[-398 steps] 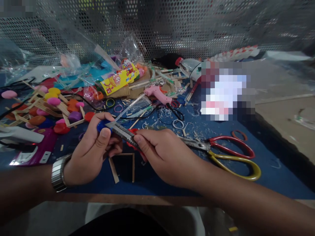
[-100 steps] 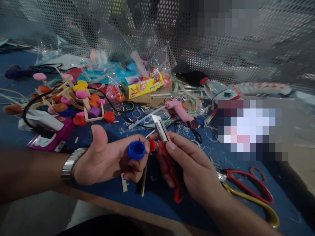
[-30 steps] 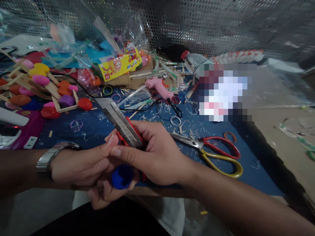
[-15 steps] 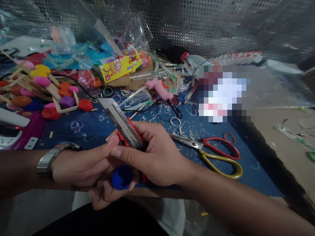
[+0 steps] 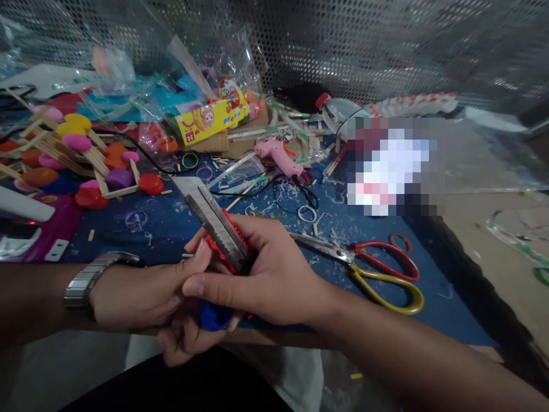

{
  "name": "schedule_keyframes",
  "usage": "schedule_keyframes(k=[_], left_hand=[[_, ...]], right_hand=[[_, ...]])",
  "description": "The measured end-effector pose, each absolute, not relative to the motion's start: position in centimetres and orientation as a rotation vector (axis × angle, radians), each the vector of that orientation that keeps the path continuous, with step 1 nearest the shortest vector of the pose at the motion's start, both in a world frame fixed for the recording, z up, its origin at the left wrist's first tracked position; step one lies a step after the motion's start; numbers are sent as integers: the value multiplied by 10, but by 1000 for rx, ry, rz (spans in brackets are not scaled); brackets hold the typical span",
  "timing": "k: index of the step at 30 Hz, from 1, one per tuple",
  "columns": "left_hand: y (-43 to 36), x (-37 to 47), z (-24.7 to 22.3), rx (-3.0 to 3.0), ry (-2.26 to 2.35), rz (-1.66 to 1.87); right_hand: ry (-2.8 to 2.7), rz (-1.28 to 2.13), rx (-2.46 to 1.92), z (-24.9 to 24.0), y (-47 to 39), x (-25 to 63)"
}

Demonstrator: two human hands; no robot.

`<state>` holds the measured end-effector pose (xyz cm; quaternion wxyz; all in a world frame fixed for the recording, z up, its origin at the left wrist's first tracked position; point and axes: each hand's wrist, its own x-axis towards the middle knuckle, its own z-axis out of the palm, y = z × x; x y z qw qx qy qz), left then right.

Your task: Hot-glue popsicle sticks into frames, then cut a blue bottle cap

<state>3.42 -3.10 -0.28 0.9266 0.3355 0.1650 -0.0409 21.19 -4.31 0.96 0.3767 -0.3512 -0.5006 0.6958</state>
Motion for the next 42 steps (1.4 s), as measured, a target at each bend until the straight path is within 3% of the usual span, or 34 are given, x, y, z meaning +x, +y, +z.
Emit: schedule_keyframes(k=[12,16,21,33,42], left_hand=[[-29,33,1,736,410,-81],[-27,29,5,677,459,152],[-18,29,10,687,643,626],[-13,26,3,783,755,997],[-12,24,2,844,774,1030]], right_hand=[[-1336,1676,-1013,9,-43,216],[-1146,1648,-846,3,-36,224],[-1181,1514,-986,0,-33,236],[-2210,491,-952,5,-24,244],[-2238,361,-999,6,-23,248]])
